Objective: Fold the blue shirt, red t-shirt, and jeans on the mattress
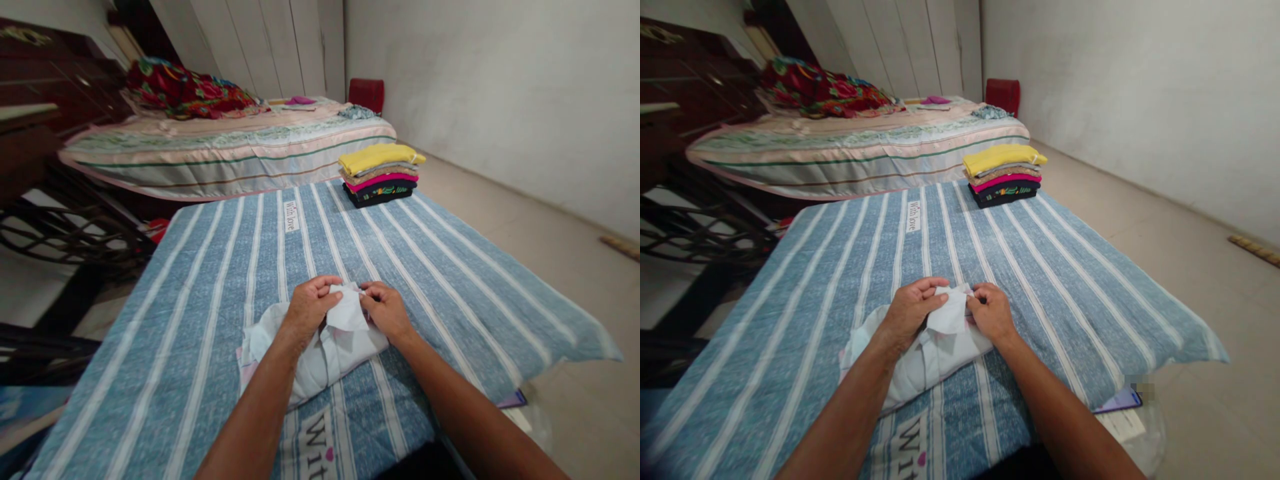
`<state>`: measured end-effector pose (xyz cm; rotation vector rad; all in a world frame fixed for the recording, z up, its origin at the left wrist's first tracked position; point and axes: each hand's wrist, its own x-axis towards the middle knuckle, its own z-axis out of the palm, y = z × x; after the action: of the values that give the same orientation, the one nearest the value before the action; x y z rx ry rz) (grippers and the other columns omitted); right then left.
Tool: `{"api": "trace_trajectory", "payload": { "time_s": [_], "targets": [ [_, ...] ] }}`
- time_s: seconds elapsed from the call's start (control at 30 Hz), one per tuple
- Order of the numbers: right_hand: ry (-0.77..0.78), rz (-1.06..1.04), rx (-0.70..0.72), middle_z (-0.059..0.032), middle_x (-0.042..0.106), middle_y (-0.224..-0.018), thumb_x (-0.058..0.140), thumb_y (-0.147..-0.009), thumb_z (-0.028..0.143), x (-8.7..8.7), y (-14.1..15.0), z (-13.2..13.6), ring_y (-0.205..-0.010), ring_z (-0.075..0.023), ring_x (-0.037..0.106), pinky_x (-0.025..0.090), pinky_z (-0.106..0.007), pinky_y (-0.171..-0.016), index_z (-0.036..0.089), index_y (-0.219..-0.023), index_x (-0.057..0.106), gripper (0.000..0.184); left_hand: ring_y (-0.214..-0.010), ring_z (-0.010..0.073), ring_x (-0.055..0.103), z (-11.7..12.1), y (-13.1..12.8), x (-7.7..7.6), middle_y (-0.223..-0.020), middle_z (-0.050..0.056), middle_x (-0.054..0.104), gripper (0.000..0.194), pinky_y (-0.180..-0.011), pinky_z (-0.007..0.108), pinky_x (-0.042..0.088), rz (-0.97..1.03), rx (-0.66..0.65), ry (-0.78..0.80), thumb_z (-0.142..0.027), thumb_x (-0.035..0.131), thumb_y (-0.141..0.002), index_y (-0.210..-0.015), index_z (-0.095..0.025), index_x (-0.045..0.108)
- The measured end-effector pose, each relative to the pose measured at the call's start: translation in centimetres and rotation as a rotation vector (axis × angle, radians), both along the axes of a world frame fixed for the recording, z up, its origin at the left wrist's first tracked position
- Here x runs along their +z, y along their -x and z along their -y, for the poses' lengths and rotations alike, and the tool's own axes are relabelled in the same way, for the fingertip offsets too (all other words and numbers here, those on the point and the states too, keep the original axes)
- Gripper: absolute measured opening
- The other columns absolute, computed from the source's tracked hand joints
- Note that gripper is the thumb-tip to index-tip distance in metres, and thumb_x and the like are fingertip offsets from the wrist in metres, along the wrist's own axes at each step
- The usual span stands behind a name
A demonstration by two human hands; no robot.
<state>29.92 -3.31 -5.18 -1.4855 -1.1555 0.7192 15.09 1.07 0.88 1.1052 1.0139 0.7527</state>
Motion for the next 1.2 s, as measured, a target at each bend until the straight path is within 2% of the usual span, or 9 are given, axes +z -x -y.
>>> {"api": "trace_trajectory", "payload": {
  "time_s": [0.17,0.33,0.6,0.8,1.0,1.1,1.2],
  "targets": [
    [0.027,-0.035,-0.014,-0.0056,0.065,-0.083,0.055,-0.073,0.029,0.2,0.0,-0.2,-0.089,-0.0203,0.060,0.043,-0.031,-0.078,0.020,-0.049,0.056,0.026,-0.057,0.0123,0.060,0.0,0.2,-0.3,-0.075,0.004,0.068,0.042,-0.055,0.023,0.044,0.022,-0.052,-0.026,-0.025,0.073,-0.058,-0.097,-0.013,0.059],
    [0.022,-0.010,-0.008,-0.0052,0.066,-0.081,0.055,-0.074,0.030,0.2,-0.2,-0.2,-0.085,-0.0197,0.061,0.043,-0.031,-0.078,0.020,-0.049,0.057,0.027,-0.057,0.0124,0.059,-0.2,0.4,-0.7,-0.076,0.005,0.068,0.064,-0.052,0.021,0.042,-0.062,-0.180,-0.043,-0.020,0.072,-0.059,-0.119,-0.011,0.053],
    [-0.012,0.134,-0.017,-0.0061,0.065,-0.087,0.054,-0.076,0.029,-0.1,-0.3,-0.3,-0.089,-0.0199,0.059,0.042,-0.034,-0.083,0.020,-0.051,0.056,0.027,-0.058,0.0127,0.060,-0.1,0.2,-0.5,-0.075,0.003,0.067,0.072,-0.053,0.021,0.042,0.002,-0.126,0.037,-0.009,0.068,-0.053,-0.123,-0.013,0.049],
    [-0.074,0.214,0.002,-0.0076,0.064,-0.087,0.052,-0.080,0.029,-0.7,-0.7,-0.2,-0.089,-0.0197,0.058,0.042,-0.034,-0.084,0.019,-0.057,0.059,0.026,-0.063,0.0137,0.062,-0.3,0.0,-1.0,-0.079,0.004,0.067,0.061,-0.057,0.023,0.044,0.025,-0.154,0.037,-0.012,0.072,-0.053,-0.111,-0.012,0.053],
    [-0.118,0.411,0.020,-0.0077,0.063,-0.083,0.048,-0.083,0.026,-1.0,-0.9,-0.1,-0.085,-0.0195,0.056,0.042,-0.034,-0.083,0.019,-0.062,0.058,0.025,-0.055,0.0116,0.058,-0.6,0.2,-1.5,-0.073,0.002,0.065,0.050,-0.050,0.021,0.040,-0.033,-0.182,-0.011,-0.013,0.069,-0.057,-0.104,-0.015,0.051],
    [-0.099,0.426,-0.028,-0.0061,0.063,-0.082,0.050,-0.081,0.024,-0.7,-1.0,0.3,-0.081,-0.0197,0.056,0.043,-0.033,-0.079,0.019,-0.075,0.062,0.014,-0.053,0.0109,0.057,-0.5,0.3,-1.5,-0.071,0.001,0.064,0.047,-0.050,0.021,0.040,-0.034,-0.193,-0.020,-0.011,0.065,-0.059,-0.103,-0.015,0.050],
    [-0.222,0.442,-0.038,-0.0063,0.064,-0.090,0.050,-0.079,0.018,-0.4,-1.0,0.9,-0.089,-0.0206,0.057,0.043,-0.034,-0.084,0.019,-0.090,0.064,0.017,-0.053,0.0102,0.056,-0.4,0.2,-1.1,-0.068,-0.001,0.063,0.048,-0.049,0.021,0.040,-0.022,-0.184,-0.013,-0.007,0.063,-0.055,-0.101,-0.015,0.049]
  ]
}}
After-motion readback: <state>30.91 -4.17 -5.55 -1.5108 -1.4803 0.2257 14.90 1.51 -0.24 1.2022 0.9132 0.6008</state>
